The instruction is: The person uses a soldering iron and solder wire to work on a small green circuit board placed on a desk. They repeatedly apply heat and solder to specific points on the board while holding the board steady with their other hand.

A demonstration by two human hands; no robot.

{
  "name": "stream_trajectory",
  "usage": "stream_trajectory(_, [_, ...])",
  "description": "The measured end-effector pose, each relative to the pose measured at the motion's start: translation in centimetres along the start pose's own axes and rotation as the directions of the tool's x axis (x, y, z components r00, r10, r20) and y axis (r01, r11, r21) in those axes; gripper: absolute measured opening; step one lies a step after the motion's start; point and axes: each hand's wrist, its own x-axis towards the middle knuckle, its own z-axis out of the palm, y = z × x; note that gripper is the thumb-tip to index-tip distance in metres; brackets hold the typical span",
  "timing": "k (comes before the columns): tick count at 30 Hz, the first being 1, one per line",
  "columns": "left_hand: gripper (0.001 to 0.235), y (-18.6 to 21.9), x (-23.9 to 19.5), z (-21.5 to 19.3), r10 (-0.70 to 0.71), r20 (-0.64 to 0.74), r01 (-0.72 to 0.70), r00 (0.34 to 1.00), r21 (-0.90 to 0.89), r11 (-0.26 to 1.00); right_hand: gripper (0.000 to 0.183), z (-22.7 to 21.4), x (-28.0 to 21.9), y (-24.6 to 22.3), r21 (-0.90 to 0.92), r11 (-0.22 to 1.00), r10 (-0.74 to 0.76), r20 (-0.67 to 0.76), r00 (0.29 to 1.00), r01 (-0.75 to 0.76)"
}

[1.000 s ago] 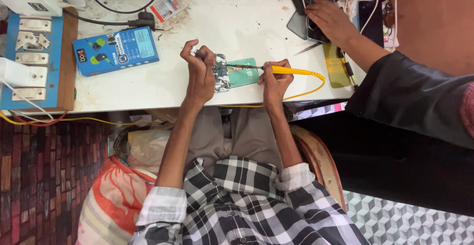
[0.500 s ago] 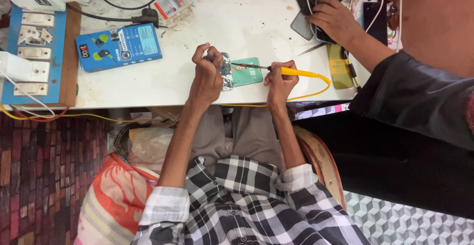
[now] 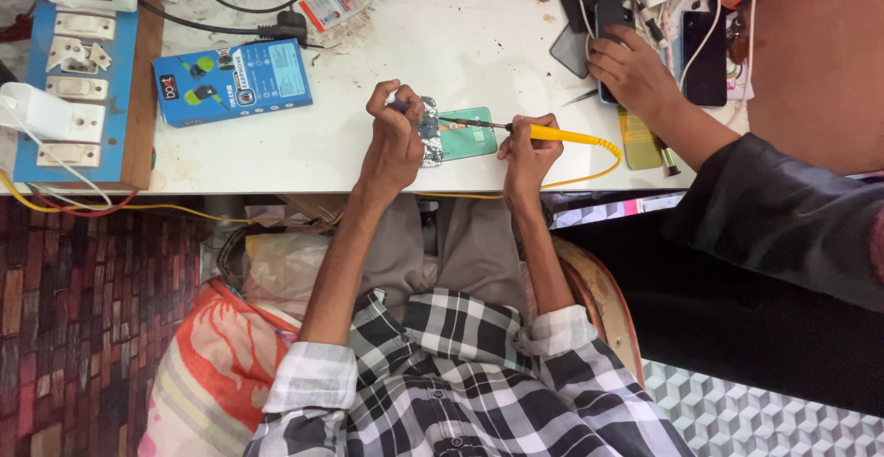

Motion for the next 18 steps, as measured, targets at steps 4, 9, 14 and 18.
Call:
stream_trajectory(4, [0.043,-0.3,0.2,-0.1,-0.026,-0.007,0.026,1.000,-0.012,1.000,0.018,0.2,0.2,0.1,-0.045,0.999,-0.002,0.016,1.000,0.003])
stream_trajectory(9, [0.047,-0.1,-0.1,-0.2,0.030,0.005,-0.030,1.000,0.011,0.999,0.017,0.0,-0.1,0.1,-0.027,1.000,-0.010,0.008,1.000,0.010])
stream_trajectory(14, [0.049,-0.2,-0.1,-0.2,0.092,-0.013,-0.092,0.996,0.010,0.996,0.016,0.0,0.2,0.5,0.017,0.999,-0.040,-0.010,0.999,0.040])
stream_trajectory(18, [0.053,-0.1,-1.1,0.0,0.009,-0.010,-0.009,1.000,-0.003,1.000,0.018,-0.5,-0.3,0.5,0.014,0.998,-0.061,0.001,0.998,0.061])
